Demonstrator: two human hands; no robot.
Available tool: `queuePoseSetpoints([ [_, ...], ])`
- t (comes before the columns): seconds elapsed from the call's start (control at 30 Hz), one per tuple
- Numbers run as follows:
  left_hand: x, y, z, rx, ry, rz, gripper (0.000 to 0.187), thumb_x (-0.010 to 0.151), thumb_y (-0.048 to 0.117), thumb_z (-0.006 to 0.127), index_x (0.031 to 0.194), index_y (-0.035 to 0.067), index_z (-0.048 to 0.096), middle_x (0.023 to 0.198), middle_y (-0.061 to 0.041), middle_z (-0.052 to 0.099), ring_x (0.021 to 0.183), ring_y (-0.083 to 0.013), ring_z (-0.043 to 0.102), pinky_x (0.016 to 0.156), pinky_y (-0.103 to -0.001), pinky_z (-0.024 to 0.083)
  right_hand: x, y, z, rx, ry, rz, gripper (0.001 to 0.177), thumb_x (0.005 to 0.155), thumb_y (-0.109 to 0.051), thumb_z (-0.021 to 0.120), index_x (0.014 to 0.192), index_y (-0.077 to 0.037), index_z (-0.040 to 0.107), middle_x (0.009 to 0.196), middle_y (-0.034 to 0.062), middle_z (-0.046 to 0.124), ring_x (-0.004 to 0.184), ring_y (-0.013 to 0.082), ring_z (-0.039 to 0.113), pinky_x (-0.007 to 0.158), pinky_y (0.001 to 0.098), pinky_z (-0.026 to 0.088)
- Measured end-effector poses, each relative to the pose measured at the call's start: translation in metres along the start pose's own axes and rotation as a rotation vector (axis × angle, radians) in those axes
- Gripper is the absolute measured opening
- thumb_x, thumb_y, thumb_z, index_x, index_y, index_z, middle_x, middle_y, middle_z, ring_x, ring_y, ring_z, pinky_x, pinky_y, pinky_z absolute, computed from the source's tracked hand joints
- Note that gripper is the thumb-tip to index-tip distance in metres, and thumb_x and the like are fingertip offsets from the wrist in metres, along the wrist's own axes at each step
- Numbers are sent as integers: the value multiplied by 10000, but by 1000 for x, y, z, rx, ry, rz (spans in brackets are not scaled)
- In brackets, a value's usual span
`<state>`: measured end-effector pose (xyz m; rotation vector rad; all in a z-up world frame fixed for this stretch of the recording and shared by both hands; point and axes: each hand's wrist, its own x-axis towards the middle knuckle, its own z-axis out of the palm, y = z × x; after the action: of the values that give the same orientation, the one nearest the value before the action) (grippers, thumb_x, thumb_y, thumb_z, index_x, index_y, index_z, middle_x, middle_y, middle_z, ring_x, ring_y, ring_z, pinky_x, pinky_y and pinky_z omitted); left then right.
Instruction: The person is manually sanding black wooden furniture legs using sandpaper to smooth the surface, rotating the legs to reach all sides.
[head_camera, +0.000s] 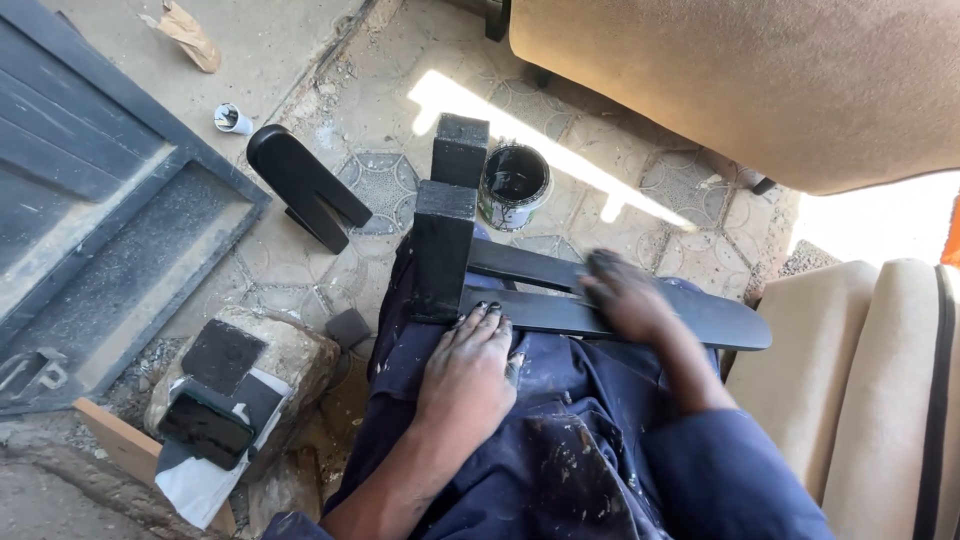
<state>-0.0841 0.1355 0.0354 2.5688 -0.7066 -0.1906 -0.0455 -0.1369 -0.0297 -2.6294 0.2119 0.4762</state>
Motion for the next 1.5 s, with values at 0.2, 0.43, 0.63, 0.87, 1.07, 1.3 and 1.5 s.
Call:
queuePoseSetpoints([
  [0.2, 22, 11, 0, 142, -104, 3, 460, 960, 250, 566, 1302, -48, 641, 1340, -240, 623, 1324, -385, 534, 1044, -484, 439, -41, 162, -7, -59, -57, 345, 779, 1027, -736, 231, 1647, -264, 225, 1730, 30, 160, 1597, 238, 102, 1290, 435, 143],
  [0.43, 30, -1, 12, 195, -70, 65, 426, 923, 302, 625, 1154, -48, 703, 1130, -195, 676, 1116, -370, 603, 918, -478, 487, 58, 92, 63, -470, 256, -496, 399, 1017, -256, 493, 1344, -86, 645, 1438, 272, 563, 1446, 443, 437, 1243, 516, 295],
  [0.63, 15, -5, -11, 123, -54, 22, 414, 936, 230, 570, 1261, -5, 677, 1294, -170, 657, 1309, -347, 549, 1042, -457, 448, 37, -92, 22, -38, -70, -350, 646, 1077, -551, 332, 1614, -194, 297, 1719, 63, 180, 1588, 259, 120, 1284, 466, 172],
  [0.87, 29, 2, -13, 52, -180, -27, 381, 949, 188, 539, 1237, -1, 700, 1309, -183, 657, 1317, -354, 555, 1051, -463, 453, 5, 114, 14, -224, 59, -188, 484, 1086, -364, 403, 1428, -76, 589, 1559, 215, 480, 1523, 391, 326, 1255, 522, 246],
  [1.07, 48, 10, -22, 89, -218, -33, 366, 971, 276, 536, 1049, 10, 775, 1149, -183, 702, 1164, -372, 636, 979, -482, 501, -42, 208, 1, -79, -19, 455, 791, 985, -808, 197, 1636, -359, 199, 1733, -55, 104, 1595, 175, 59, 1297, 419, 123],
  [1.3, 51, 9, -22, 72, -241, -98, 399, 1000, 319, 503, 1016, 29, 778, 1100, -149, 698, 1146, -351, 636, 974, -474, 507, 35, 25, 26, -396, 130, -455, 389, 1019, -269, 453, 1333, -171, 660, 1506, 205, 519, 1490, 420, 365, 1208, 555, 309],
  [1.5, 30, -3, -8, 112, 63, -20, 209, 889, 262, 635, 860, 78, 730, 1000, -85, 690, 1107, -290, 644, 899, -399, 563, 40, -110, 25, -76, -57, -310, 676, 1066, -590, 268, 1599, -180, 336, 1693, 112, 254, 1583, 295, 161, 1284, 467, 169],
])
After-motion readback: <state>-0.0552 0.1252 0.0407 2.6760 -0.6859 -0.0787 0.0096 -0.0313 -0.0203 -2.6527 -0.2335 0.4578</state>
